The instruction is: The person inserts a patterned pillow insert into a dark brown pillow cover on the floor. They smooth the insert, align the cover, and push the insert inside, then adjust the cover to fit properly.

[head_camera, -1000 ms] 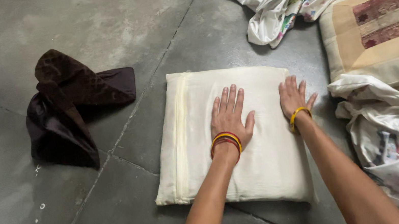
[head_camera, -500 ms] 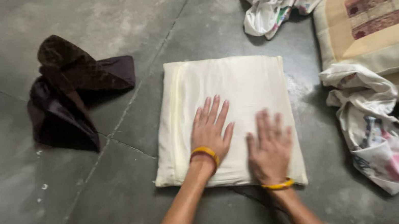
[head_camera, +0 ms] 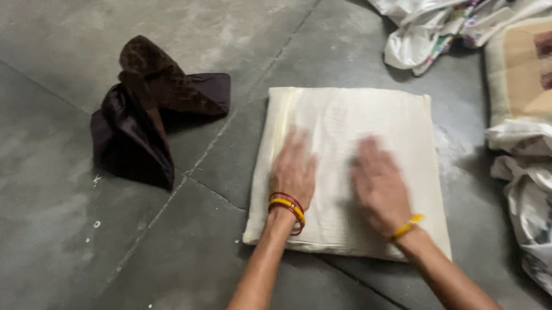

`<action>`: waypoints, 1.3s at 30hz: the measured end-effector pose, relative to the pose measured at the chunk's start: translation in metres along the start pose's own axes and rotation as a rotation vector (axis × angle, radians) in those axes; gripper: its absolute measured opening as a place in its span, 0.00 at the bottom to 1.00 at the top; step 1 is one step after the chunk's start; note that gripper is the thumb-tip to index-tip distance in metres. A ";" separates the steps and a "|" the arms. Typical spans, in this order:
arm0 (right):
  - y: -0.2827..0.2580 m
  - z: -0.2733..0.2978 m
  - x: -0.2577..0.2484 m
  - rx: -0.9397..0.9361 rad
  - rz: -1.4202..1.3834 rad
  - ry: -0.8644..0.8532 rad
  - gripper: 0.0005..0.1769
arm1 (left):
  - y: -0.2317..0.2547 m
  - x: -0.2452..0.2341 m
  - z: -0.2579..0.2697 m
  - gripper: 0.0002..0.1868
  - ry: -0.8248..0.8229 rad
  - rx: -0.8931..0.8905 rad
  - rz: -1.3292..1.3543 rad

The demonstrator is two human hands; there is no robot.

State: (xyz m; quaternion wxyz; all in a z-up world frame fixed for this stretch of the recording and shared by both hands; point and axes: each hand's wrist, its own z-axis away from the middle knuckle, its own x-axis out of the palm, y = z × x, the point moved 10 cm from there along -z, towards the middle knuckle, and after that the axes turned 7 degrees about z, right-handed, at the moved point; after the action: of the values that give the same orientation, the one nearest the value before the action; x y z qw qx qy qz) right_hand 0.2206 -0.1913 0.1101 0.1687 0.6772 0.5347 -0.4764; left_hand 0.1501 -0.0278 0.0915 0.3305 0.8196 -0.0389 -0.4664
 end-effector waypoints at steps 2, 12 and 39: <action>-0.051 -0.019 0.047 -0.109 -0.207 -0.272 0.34 | -0.036 -0.027 0.011 0.31 0.267 -0.181 -0.090; -0.044 -0.140 0.164 -0.376 0.371 -0.511 0.29 | -0.065 -0.008 0.017 0.32 0.198 -0.410 -0.088; 0.213 0.072 0.035 0.854 0.207 -0.349 0.38 | -0.073 0.000 0.011 0.30 0.253 -0.374 -0.122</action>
State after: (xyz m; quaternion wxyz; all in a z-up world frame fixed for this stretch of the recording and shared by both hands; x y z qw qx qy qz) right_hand 0.3750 -0.3041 -0.0138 0.0090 0.6456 0.1841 -0.7411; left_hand 0.1236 0.0241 0.0454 0.4501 0.7969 0.1396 -0.3781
